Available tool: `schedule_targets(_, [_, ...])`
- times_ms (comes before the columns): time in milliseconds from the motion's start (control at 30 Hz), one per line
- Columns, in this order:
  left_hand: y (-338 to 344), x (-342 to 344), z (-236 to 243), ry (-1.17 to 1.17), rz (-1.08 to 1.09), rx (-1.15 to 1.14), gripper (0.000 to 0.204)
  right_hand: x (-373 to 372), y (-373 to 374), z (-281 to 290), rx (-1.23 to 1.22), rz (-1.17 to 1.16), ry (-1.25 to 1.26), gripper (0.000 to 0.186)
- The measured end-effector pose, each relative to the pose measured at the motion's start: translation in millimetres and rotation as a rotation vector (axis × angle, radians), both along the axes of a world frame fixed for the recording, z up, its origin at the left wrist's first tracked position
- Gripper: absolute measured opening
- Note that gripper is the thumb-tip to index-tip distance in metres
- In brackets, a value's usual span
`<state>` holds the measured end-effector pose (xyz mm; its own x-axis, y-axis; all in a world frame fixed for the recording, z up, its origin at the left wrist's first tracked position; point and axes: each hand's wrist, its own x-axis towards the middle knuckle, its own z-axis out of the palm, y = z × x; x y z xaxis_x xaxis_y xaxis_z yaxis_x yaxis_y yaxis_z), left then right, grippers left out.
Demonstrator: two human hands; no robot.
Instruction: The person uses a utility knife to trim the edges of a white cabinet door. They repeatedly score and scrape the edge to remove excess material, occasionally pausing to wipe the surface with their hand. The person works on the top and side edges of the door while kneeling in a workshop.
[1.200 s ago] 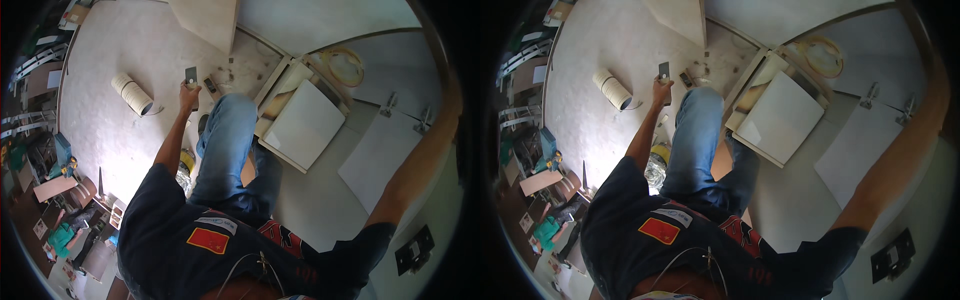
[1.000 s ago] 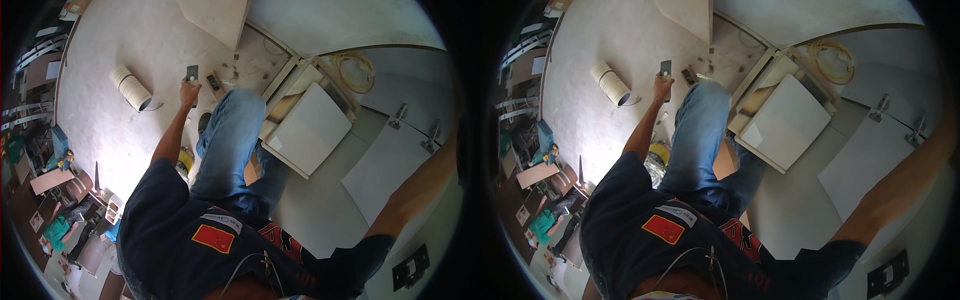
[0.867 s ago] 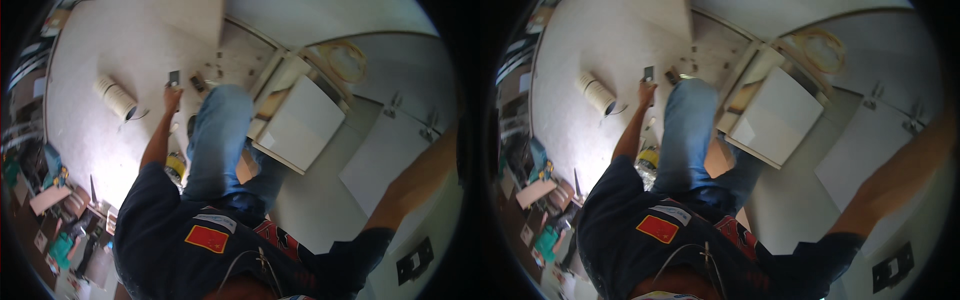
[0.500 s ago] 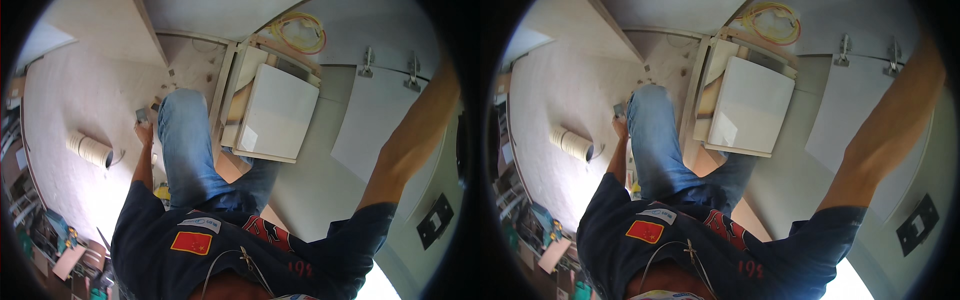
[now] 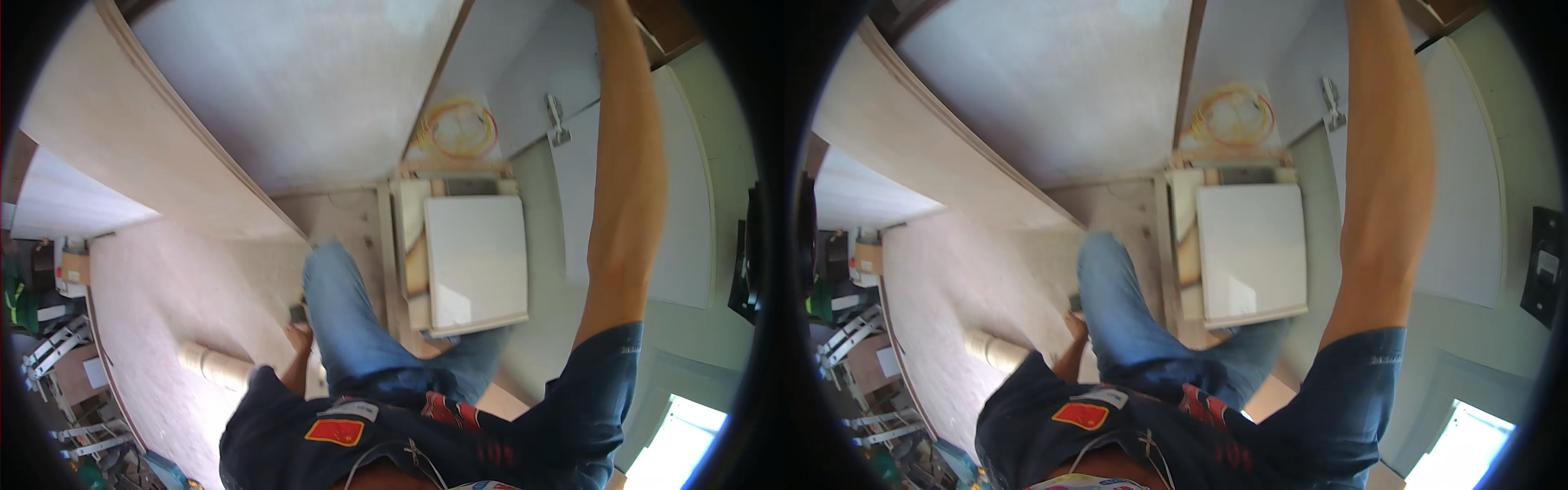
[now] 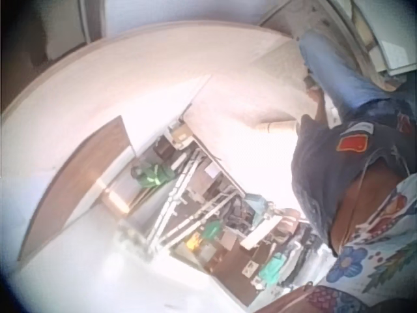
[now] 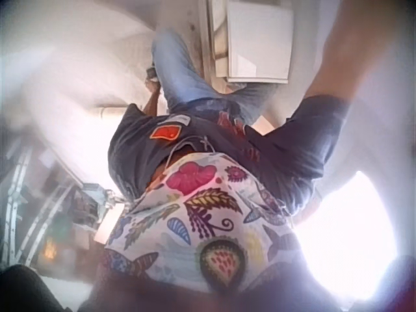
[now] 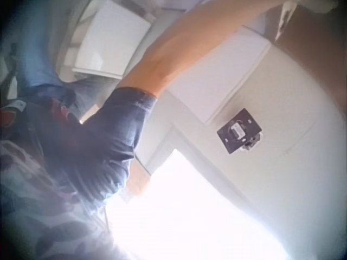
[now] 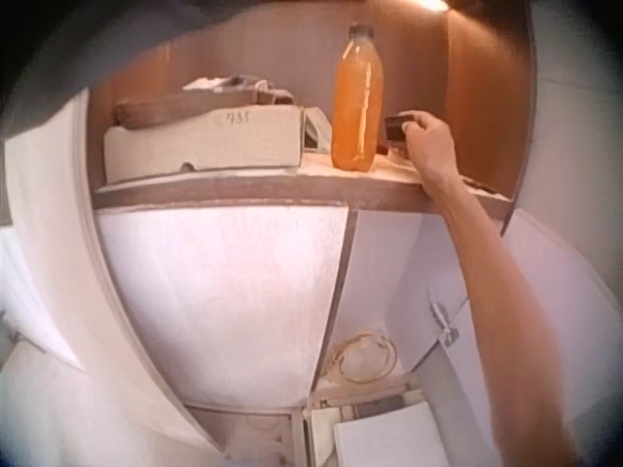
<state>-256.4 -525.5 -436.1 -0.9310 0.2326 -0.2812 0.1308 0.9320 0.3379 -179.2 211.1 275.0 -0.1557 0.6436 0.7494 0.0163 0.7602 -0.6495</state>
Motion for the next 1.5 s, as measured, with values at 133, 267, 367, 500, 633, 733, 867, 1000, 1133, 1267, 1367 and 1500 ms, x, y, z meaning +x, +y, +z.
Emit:
schedule_targets(133, [38,-16,34,0.026,-0.028,0.113,0.071,7,3,3,0.091,-0.161,0.040,0.025])
schedule_targets(267, [82,-39,114,-0.019,-0.015,0.477,0.053,-13,1,-1,0.086,-0.101,0.192,0.023])
schedule_targets(367, [173,-43,208,-0.040,-0.186,0.874,0.044,-11,3,0,0.131,-0.214,0.161,0.023])
schedule_targets(500, [317,-66,381,0.533,-0.767,1.119,0.034,-8,4,-2,0.173,-0.268,0.164,0.023])
schedule_targets(633, [440,-101,545,1.068,-0.864,1.475,0.027,0,-2,-2,0.140,-0.121,0.239,0.022])
schedule_targets(733, [503,-131,633,1.448,-0.666,1.638,0.029,-2,6,6,0.171,-0.032,0.342,0.023])
schedule_targets(867, [525,-138,658,1.537,-0.653,1.576,0.025,8,-4,3,0.325,-0.078,0.476,0.024])
schedule_targets(1000, [524,-141,649,1.680,-0.603,1.468,0.027,23,-66,-71,0.239,-0.181,0.579,0.035])
schedule_targets(1133, [522,-130,653,1.643,-0.596,1.402,0.023,22,-137,-192,0.001,-0.218,0.435,0.029])
schedule_targets(1267, [527,-134,654,1.692,-0.631,1.376,0.022,-6,-162,-228,-0.273,0.128,0.517,0.027])
schedule_targets(1367, [527,-135,653,1.667,-0.652,1.372,0.022,-20,-156,-218,-0.209,0.141,0.462,0.023])
schedule_targets(1500, [529,-138,651,1.672,-0.667,1.397,0.022,-27,-147,-213,-0.039,-0.045,0.309,0.021])
